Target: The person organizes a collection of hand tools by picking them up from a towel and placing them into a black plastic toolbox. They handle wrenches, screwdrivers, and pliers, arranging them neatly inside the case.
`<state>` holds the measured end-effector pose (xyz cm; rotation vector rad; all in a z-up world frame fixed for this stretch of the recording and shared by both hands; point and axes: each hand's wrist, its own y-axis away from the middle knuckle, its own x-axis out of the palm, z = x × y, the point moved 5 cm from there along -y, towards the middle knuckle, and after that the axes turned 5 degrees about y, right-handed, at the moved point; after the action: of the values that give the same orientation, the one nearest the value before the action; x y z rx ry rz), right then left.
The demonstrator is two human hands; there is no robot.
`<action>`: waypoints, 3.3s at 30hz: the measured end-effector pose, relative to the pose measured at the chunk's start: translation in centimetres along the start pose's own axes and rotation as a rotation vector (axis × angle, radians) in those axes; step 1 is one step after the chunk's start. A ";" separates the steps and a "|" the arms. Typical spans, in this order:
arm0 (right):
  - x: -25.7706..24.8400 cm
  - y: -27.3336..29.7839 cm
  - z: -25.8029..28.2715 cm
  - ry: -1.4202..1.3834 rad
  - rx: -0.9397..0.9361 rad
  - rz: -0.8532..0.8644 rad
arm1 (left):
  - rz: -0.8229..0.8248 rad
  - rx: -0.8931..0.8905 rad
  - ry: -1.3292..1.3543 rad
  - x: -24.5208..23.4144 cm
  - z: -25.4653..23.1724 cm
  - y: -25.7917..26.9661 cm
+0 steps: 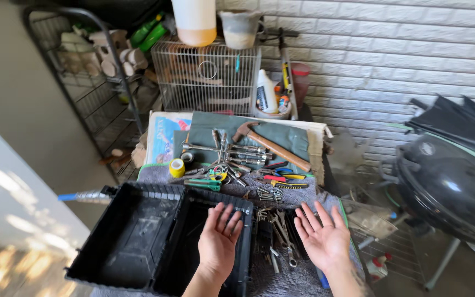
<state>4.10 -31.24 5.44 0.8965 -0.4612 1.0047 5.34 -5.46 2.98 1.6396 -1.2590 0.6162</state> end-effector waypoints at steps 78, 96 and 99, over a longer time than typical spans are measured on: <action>-12.3 -21.0 8.8 1.374 0.042 0.164 | 0.075 0.020 -0.779 4.5 13.7 -8.2; -11.0 -19.3 6.3 1.826 -0.290 -0.001 | 0.117 -0.155 -0.832 1.7 21.1 -7.8; -10.9 -19.0 7.5 1.770 -0.156 -0.048 | 0.149 -0.160 -0.756 3.4 21.5 -7.9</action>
<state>15.85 -47.59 -6.07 -0.3241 0.9637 1.2986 10.63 -25.94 -6.38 1.7075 -1.9227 -0.0539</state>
